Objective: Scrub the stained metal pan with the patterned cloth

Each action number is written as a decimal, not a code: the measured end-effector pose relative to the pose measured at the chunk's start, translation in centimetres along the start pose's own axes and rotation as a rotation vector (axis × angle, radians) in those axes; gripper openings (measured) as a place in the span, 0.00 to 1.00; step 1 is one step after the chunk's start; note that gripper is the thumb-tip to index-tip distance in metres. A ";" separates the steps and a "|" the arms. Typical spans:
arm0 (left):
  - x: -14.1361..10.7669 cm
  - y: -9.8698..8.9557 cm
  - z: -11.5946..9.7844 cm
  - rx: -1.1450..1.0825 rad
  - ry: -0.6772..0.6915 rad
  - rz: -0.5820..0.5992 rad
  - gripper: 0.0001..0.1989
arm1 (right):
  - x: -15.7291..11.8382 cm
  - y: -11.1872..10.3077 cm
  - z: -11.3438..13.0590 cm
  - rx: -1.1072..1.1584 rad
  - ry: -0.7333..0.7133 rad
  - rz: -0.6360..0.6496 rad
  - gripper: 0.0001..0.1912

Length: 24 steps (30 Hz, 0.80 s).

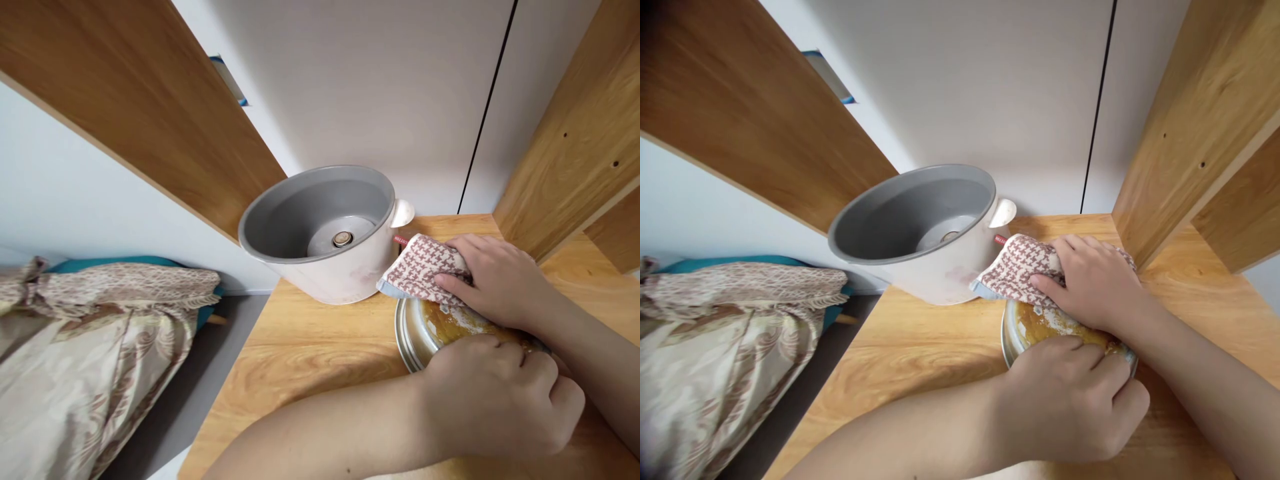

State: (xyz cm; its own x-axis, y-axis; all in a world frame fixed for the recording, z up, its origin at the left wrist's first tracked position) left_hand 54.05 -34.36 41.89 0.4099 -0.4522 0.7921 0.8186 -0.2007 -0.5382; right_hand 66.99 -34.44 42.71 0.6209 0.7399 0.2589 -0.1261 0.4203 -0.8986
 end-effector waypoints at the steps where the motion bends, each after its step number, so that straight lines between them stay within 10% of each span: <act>1: 0.0 0.0 0.0 0.003 -0.007 -0.005 0.11 | 0.0 0.0 0.0 -0.001 -0.005 -0.001 0.23; 24: 0.2 -0.2 0.0 0.028 0.022 -0.025 0.11 | -0.1 0.2 0.4 0.031 -0.109 0.036 0.24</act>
State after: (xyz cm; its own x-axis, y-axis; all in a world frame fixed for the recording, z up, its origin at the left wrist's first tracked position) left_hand 53.95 -34.35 42.15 0.3800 -0.4666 0.7987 0.8397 -0.1882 -0.5095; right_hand 66.56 -34.23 42.68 0.5277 0.8070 0.2650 -0.1716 0.4068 -0.8973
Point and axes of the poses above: each hand's wrist, its own x-axis towards the middle knuckle, its own y-axis out of the palm, z = x × y, the point moved 6 cm from there along x, towards the middle knuckle, and after that the axes turned 15 degrees about x, right-handed, at the moved point
